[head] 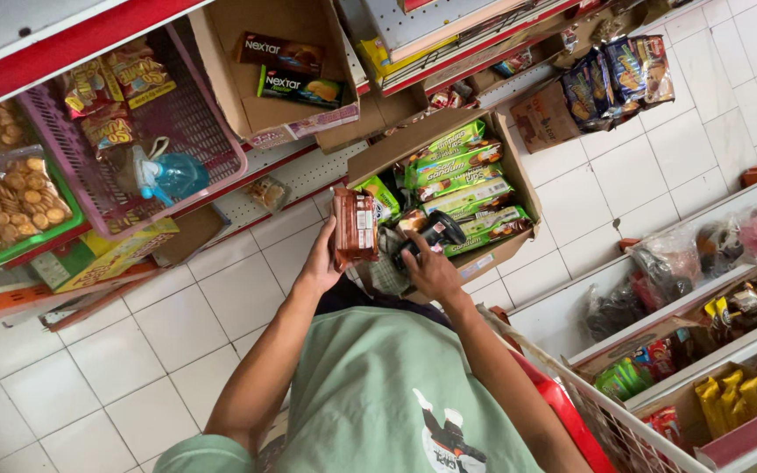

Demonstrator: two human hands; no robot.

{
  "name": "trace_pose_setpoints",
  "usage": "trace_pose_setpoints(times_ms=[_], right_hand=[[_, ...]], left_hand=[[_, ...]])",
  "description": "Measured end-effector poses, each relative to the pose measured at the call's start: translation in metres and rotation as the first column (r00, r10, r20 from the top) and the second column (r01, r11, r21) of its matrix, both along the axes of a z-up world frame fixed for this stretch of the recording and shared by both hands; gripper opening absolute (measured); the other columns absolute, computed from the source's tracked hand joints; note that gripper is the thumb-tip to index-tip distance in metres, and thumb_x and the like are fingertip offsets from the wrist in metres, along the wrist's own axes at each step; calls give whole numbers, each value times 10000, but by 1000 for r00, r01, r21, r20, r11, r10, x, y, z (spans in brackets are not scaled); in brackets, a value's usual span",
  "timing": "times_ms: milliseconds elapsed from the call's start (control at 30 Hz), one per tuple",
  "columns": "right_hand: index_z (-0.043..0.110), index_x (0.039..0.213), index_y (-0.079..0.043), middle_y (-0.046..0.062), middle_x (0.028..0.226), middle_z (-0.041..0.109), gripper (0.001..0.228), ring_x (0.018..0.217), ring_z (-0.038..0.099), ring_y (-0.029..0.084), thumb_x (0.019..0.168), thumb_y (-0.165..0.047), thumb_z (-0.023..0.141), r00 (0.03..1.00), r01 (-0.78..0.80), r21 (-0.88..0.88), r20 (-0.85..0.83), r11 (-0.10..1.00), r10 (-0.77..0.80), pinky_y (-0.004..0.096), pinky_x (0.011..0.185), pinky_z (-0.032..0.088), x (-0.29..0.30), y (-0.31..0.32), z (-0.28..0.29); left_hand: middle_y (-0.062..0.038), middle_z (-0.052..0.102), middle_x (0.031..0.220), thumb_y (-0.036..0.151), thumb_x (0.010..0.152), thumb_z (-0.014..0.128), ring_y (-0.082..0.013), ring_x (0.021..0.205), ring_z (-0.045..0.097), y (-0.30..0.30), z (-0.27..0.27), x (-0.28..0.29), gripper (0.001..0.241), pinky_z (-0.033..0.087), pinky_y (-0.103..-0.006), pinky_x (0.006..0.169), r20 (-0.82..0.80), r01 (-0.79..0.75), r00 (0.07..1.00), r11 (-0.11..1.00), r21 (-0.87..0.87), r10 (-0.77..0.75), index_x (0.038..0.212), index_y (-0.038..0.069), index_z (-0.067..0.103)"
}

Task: The person repeatedly picks packaged bread from a cardboard box, wipes each package with a cloth, and places them on a wire display rack. The person also uses a handheld barcode scanner on several packages before arranging them on the rack.

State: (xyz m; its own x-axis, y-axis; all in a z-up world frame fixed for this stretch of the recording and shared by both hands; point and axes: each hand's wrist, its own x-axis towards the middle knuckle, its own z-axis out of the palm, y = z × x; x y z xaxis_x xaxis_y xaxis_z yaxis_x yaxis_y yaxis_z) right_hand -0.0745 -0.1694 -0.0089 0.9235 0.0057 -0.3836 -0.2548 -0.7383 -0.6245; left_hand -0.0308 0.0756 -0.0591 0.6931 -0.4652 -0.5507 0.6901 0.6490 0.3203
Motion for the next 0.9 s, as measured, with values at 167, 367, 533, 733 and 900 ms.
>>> trace_pose_setpoints(times_ms=[167,367,533,733,900], right_hand=[[591,1236,-190,210,772,699,281,772,681,416,1035,-386,611,987,160,-39,38,986,-158,516,703,518,-1,6,-29],[481,1307,-117,97,898,651,297,676,672,217,1021,-144,559,852,509,557,-216,656,-477,366,596,603,-20,-32,-14],[280,1463,-113,144,892,657,552,691,675,223,985,-70,551,812,534,627,-192,568,-552,364,600,574,-39,-52,30],[128,1513,-153,131,1098,698,860,973,683,184,838,29,629,883,323,736,-7,595,-470,345,870,540,-37,-31,80],[407,1441,-24,138,1171,686,604,1169,681,216,911,41,688,897,128,814,149,566,-417,355,1044,522,-24,-15,100]], left_hand=[[-111,707,1246,528,920,664,-267,1108,693,-1,5,3,692,553,-442,846,144,31,989,1000,1,-31,1436,89,523],[-68,658,1223,415,878,748,-220,1071,679,-15,17,12,655,539,-425,724,216,53,973,990,134,-81,1411,124,503],[-53,656,1234,354,826,756,-229,1108,661,-34,20,24,685,583,-425,852,196,66,975,982,178,-101,1423,150,488],[-69,582,1333,280,773,780,-268,1251,576,-50,49,45,877,578,-542,942,300,60,947,980,187,-116,1520,224,323],[-23,530,1378,268,765,805,-256,1321,524,-58,75,52,911,532,-604,1007,386,69,919,997,44,-81,1516,282,289]])
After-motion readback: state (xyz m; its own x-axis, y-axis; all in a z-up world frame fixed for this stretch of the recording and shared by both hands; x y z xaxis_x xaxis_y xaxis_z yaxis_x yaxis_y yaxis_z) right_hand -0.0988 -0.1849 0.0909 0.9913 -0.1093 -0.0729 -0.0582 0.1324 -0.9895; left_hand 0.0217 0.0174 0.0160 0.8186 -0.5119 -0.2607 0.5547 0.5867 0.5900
